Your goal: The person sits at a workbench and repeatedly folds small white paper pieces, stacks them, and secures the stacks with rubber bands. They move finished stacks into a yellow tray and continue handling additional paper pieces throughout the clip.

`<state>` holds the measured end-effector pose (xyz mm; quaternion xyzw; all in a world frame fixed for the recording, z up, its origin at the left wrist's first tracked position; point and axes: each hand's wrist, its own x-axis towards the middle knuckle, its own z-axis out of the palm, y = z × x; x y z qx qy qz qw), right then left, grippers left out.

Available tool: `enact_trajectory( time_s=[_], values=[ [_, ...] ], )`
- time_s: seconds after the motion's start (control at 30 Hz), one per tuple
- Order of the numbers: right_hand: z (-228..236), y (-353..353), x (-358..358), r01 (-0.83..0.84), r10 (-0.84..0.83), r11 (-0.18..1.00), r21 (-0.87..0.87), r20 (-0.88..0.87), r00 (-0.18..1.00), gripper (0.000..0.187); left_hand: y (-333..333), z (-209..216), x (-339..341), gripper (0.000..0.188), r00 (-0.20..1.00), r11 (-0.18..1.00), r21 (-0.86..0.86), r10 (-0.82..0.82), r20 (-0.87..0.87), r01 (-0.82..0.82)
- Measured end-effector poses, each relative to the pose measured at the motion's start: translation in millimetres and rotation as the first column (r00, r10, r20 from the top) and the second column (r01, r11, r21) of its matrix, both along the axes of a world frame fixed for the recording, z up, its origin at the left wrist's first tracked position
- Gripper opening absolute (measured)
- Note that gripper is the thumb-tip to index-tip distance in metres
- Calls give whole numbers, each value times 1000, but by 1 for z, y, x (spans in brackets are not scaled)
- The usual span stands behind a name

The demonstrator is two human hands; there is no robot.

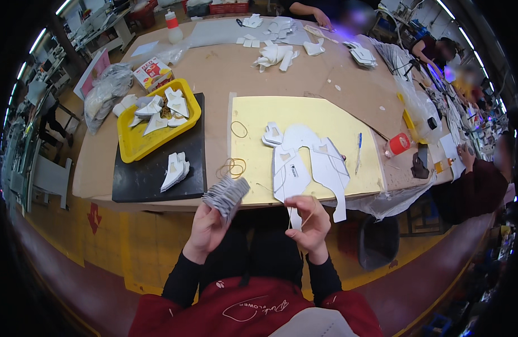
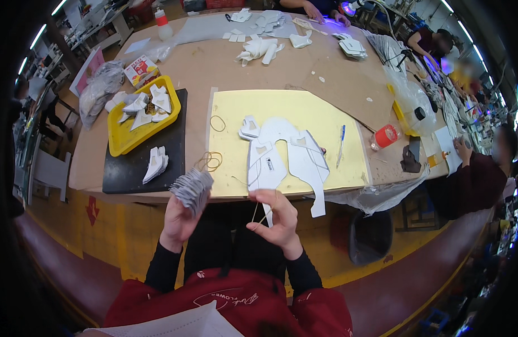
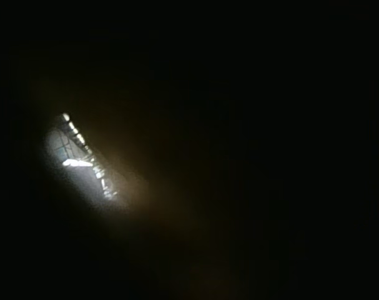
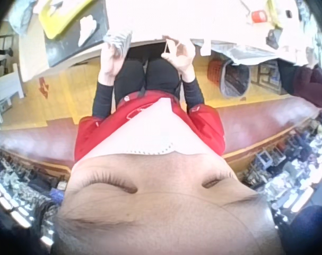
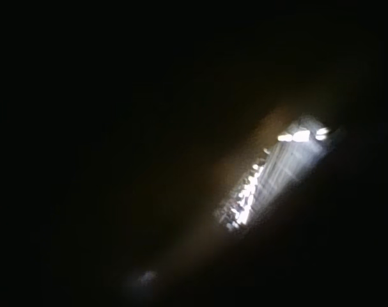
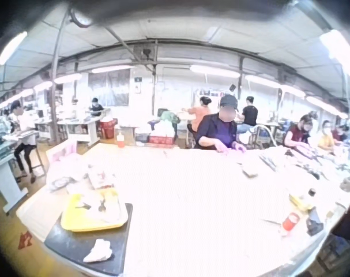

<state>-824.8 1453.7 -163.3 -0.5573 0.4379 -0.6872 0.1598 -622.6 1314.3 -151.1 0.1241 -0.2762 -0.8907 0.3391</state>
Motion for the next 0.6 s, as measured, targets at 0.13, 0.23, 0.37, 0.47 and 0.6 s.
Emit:
enact_trajectory(
  time_s=[0.13,0.23,0.37,0.47,0.6],
  values=[
    [8,-9,-9,-344,345,916,208,32,938,84,19,-18,18,66,865,799,331,-453,-217,502],
    [25,-22,3,-560,589,778,285,-22,808,80,40,-39,31,67,835,690,472,-480,-269,549],
    [23,-26,9,-623,670,709,330,-43,741,80,39,-42,41,64,811,657,479,-514,-281,582],
    [21,-25,8,-609,678,698,377,-73,732,81,34,-31,38,62,808,682,471,-575,-128,559],
    [24,-24,9,-633,699,678,373,-61,713,73,38,-29,33,57,785,701,440,-619,-17,562]
  ],
)
